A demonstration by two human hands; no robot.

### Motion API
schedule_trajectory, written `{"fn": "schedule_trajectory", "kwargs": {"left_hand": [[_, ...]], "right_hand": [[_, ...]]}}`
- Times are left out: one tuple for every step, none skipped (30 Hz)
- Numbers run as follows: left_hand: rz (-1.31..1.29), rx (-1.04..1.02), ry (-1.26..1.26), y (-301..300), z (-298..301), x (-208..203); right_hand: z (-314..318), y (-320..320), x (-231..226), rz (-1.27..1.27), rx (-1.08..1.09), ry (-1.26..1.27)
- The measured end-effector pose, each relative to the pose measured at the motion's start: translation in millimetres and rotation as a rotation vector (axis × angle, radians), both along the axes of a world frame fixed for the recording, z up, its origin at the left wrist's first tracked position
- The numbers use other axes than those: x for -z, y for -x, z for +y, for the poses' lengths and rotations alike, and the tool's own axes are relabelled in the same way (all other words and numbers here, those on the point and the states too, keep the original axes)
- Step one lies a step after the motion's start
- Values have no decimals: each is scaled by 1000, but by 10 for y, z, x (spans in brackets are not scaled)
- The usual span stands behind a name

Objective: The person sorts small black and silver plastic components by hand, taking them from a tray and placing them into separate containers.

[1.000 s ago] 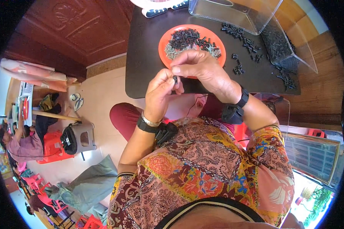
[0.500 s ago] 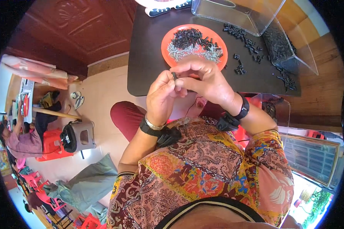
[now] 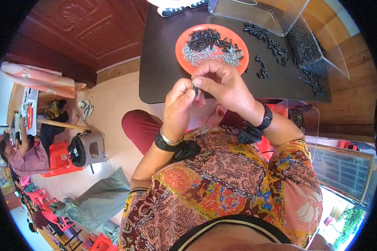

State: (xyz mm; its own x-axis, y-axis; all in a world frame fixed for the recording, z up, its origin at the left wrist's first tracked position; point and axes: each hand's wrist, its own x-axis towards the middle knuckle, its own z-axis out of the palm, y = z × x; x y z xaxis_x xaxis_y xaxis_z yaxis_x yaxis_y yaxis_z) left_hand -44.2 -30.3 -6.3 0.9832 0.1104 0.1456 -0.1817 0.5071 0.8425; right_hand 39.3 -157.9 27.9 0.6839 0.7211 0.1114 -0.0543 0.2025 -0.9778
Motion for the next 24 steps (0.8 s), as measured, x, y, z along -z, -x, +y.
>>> {"fn": "schedule_trajectory", "kwargs": {"left_hand": [[12, -38, -69, 7, -1, -10], [14, -37, -69, 13, 3, -5], [28, -55, -111, 20, 10, 1], [42, -73, -154, 25, 12, 6], [44, -73, -153, 32, 1, -4], [57, -80, -150, 36, -10, -30], [70, -86, -147, 37, -15, -44], [70, -88, -147, 34, -7, -33], [59, -91, -132, 27, 4, -13], [49, -94, -116, 20, 16, -2], [48, -94, -116, 16, 30, -2], [48, -70, -97, 16, 42, 1], [47, -46, -77, 17, 45, 4], [47, -45, -77, 18, 38, 6], [63, -35, -66, 15, 25, 6], [78, -24, -55, 12, 14, 6], [79, -22, -56, 5, 11, 9], [66, -24, -58, -7, 15, 11], [54, -26, -60, -16, 19, 14], [54, -26, -61, -19, 22, 21], [66, -8, -40, -21, 24, 32], [78, 9, -19, -24, 23, 38], [79, 9, -20, -26, 16, 32], [87, 17, -19, -27, 6, 13]], "right_hand": [[2, 16, 5, -71, 55, 15], [4, 25, 11, -143, 110, 30], [6, 29, 21, -141, 110, 31], [8, 33, 32, -197, 129, 5], [8, 35, 41, -254, 148, -22], [2, 26, 37, -253, 147, -22], [-15, 10, 26, -406, 160, -13], [-32, -4, 13, -560, 173, -3], [-52, -15, -2, -560, 172, -3], [-72, -25, -20, -711, 187, 9], [-84, -33, -34, -862, 202, 21], [-99, -20, -41, -862, 202, 22], [-116, 4, -48, -811, 171, 60], [-127, 19, -48, -760, 140, 98], [-128, 17, -46, -759, 142, 99], [-123, 14, -44, -776, 152, 125], [-123, 10, -41, -793, 162, 151], [-125, 3, -46, -793, 163, 150], [-127, -5, -53, -825, 163, 172], [-129, -13, -56, -857, 163, 193], [-133, -24, -46, -857, 163, 192], [-138, -36, -28, -894, 165, 186], [-144, -44, -13, -932, 168, 181], [-152, -47, -7, -931, 168, 180]]}}
